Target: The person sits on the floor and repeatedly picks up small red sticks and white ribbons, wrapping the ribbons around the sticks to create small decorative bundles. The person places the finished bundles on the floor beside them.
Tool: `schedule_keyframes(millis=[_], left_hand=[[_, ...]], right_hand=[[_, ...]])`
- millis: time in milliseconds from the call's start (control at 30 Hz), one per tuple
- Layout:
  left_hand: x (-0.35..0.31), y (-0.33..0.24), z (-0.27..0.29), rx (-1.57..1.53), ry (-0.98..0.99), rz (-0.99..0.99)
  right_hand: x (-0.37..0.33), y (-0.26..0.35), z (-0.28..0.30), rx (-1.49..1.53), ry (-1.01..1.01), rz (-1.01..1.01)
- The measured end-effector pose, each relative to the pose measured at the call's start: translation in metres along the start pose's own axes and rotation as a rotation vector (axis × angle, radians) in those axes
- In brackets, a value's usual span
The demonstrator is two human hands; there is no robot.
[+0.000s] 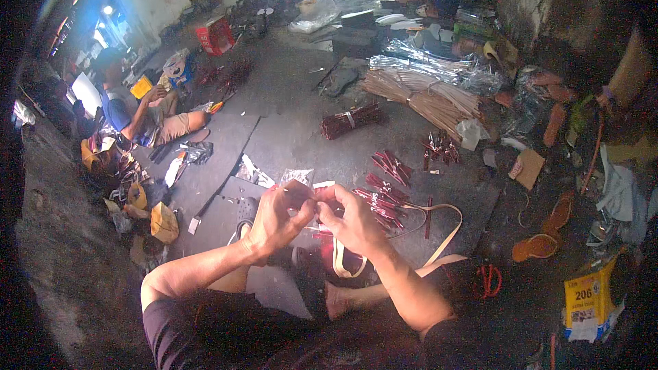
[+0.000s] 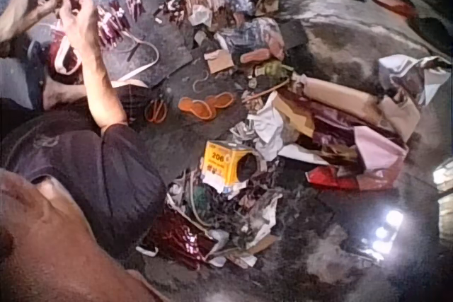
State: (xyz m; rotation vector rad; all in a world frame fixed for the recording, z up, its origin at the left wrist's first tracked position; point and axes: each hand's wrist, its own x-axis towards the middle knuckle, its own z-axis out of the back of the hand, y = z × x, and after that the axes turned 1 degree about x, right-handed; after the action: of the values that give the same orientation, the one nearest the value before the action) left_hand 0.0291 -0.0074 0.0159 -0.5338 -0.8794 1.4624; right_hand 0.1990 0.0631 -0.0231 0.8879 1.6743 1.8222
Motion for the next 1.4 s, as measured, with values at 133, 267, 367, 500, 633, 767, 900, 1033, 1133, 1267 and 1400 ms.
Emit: schedule_keyframes(millis=[133, 267, 367, 500, 633, 767, 900, 1033, 1133, 1267, 1400], left_hand=[[0.004, 0.001, 0.000, -0.051, 0.024, 0.091], [0.021, 0.027, -0.004, -0.418, 0.021, 0.149], [0.024, 0.024, 0.005, -0.477, 0.137, 0.257], [0.026, 0.037, 0.006, -0.691, 0.180, 0.328], [0.027, 0.035, 0.006, -0.763, 0.211, 0.388], [0.029, 0.036, 0.005, -0.772, 0.218, 0.390], [0.026, 0.034, 0.003, -0.720, 0.231, 0.451], [0.016, 0.063, 0.007, -0.276, 0.402, 0.465], [0.018, 0.074, 0.017, -0.189, 0.610, 0.421], [0.021, 0.059, 0.018, -0.110, 0.659, 0.397], [0.028, 0.049, 0.017, -0.088, 0.670, 0.388]], right_hand=[[0.000, -0.022, -0.010, -0.122, -0.127, 0.167], [0.016, -0.042, -0.015, 0.137, -0.154, 0.073], [0.018, -0.022, 0.011, 0.270, 0.046, -0.083], [0.009, -0.007, 0.029, 0.352, 0.101, -0.149], [0.007, -0.019, 0.033, 0.409, 0.074, -0.132], [0.007, -0.023, 0.034, 0.415, 0.053, -0.149], [-0.001, -0.040, 0.034, 0.370, 0.030, -0.104], [-0.022, -0.113, 0.053, 0.216, -0.070, -0.286], [-0.029, -0.192, 0.088, 0.108, -0.250, -0.405], [0.008, -0.219, 0.130, -0.011, -0.430, -0.345], [0.050, -0.257, 0.181, -0.729, -0.691, -0.181]])
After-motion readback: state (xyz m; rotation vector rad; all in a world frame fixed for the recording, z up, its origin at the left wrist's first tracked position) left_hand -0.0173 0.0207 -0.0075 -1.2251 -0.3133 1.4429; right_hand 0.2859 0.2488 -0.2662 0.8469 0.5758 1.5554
